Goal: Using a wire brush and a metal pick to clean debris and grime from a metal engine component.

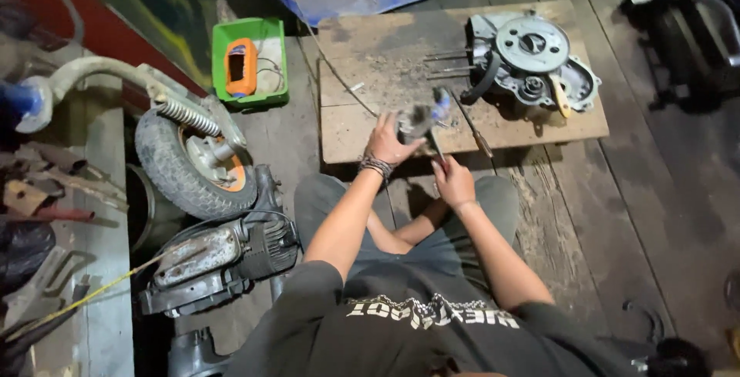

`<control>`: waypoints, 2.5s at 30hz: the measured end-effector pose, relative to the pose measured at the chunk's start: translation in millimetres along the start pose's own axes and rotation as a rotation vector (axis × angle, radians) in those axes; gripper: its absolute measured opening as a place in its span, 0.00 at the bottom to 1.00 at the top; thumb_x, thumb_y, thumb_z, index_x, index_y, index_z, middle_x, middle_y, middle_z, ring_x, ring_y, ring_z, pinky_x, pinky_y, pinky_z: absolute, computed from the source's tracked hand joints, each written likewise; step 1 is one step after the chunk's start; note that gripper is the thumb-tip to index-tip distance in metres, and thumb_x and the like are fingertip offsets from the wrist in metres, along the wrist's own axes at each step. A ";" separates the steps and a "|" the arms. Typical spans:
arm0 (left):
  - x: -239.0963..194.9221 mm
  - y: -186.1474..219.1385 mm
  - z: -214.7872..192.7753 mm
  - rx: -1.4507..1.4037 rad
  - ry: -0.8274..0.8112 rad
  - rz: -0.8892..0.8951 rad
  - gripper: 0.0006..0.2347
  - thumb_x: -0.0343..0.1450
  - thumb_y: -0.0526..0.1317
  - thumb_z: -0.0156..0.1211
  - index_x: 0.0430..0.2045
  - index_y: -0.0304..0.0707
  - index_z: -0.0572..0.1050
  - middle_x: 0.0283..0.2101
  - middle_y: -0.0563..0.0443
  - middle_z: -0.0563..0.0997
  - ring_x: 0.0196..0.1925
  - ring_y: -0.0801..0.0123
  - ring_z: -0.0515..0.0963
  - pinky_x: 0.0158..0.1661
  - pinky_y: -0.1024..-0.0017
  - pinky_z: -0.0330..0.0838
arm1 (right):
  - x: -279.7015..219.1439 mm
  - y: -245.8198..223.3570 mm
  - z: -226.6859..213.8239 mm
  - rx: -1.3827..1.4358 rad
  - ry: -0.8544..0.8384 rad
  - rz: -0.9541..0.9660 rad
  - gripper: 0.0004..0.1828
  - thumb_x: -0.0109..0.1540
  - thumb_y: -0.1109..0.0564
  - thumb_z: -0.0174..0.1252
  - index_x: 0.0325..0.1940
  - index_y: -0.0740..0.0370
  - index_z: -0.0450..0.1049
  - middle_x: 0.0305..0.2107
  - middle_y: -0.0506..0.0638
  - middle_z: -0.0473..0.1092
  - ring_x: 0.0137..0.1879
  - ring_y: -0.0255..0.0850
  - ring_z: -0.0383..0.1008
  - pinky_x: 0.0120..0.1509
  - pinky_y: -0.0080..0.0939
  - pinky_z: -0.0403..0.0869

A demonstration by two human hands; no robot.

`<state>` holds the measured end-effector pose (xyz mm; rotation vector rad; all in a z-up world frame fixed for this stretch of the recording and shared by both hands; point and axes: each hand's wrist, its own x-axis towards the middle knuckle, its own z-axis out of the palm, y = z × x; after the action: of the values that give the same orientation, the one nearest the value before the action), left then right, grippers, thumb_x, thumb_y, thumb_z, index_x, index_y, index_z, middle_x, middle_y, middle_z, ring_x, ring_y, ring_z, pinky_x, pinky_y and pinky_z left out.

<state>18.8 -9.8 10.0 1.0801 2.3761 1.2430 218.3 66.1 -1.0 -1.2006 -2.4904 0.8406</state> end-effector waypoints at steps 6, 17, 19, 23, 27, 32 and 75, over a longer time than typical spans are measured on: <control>0.2 -6.1 1.8 0.047 0.046 0.032 0.40 0.52 0.60 0.75 0.58 0.47 0.70 0.54 0.42 0.74 0.53 0.37 0.81 0.55 0.44 0.77 | 3.7 5.8 7.2 0.020 0.021 -0.009 0.16 0.67 0.42 0.58 0.38 0.56 0.72 0.25 0.62 0.74 0.43 0.64 0.77 0.43 0.64 0.73; 9.8 -17.2 1.5 -0.058 0.030 0.005 0.39 0.55 0.63 0.73 0.56 0.39 0.71 0.54 0.42 0.74 0.56 0.41 0.79 0.57 0.47 0.74 | -3.9 19.7 4.0 0.012 -0.022 0.009 0.19 0.67 0.42 0.58 0.33 0.60 0.70 0.24 0.65 0.73 0.41 0.69 0.76 0.42 0.66 0.70; 7.2 -16.9 7.5 -0.018 0.031 0.029 0.41 0.52 0.65 0.73 0.58 0.44 0.70 0.54 0.45 0.73 0.56 0.44 0.79 0.58 0.47 0.74 | -10.1 29.1 1.8 -0.025 -0.043 0.049 0.15 0.65 0.41 0.59 0.39 0.53 0.74 0.25 0.59 0.74 0.43 0.62 0.78 0.44 0.63 0.74; 8.2 -16.4 6.7 -0.014 0.070 0.010 0.40 0.52 0.62 0.73 0.57 0.45 0.70 0.53 0.46 0.74 0.55 0.45 0.80 0.57 0.48 0.74 | 13.4 -5.1 1.9 0.005 -0.022 0.064 0.17 0.66 0.40 0.58 0.37 0.55 0.73 0.25 0.59 0.74 0.42 0.63 0.78 0.43 0.61 0.73; 6.2 -7.5 -6.2 -0.046 -0.003 -0.045 0.42 0.55 0.63 0.73 0.61 0.41 0.68 0.59 0.40 0.71 0.62 0.44 0.75 0.62 0.48 0.70 | 14.5 -10.9 10.8 0.059 0.002 0.042 0.20 0.66 0.40 0.58 0.34 0.59 0.72 0.24 0.63 0.73 0.43 0.66 0.77 0.43 0.64 0.72; 4.7 -7.8 0.4 -0.020 -0.008 0.014 0.41 0.53 0.64 0.74 0.59 0.45 0.70 0.53 0.44 0.74 0.58 0.44 0.78 0.58 0.48 0.74 | -5.4 5.6 1.5 0.073 -0.028 0.086 0.17 0.66 0.40 0.58 0.37 0.56 0.74 0.25 0.63 0.74 0.45 0.64 0.77 0.46 0.62 0.74; 9.5 -15.2 9.8 0.073 -0.056 0.086 0.39 0.53 0.60 0.75 0.58 0.47 0.69 0.55 0.43 0.71 0.54 0.39 0.80 0.55 0.45 0.77 | -8.3 16.6 -5.8 0.057 -0.042 0.070 0.17 0.66 0.43 0.59 0.38 0.60 0.74 0.26 0.65 0.74 0.44 0.66 0.77 0.46 0.64 0.73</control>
<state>9.7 -2.6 -6.9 1.2352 2.3726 1.1446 236.6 70.2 -6.1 -1.2704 -2.4518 0.9572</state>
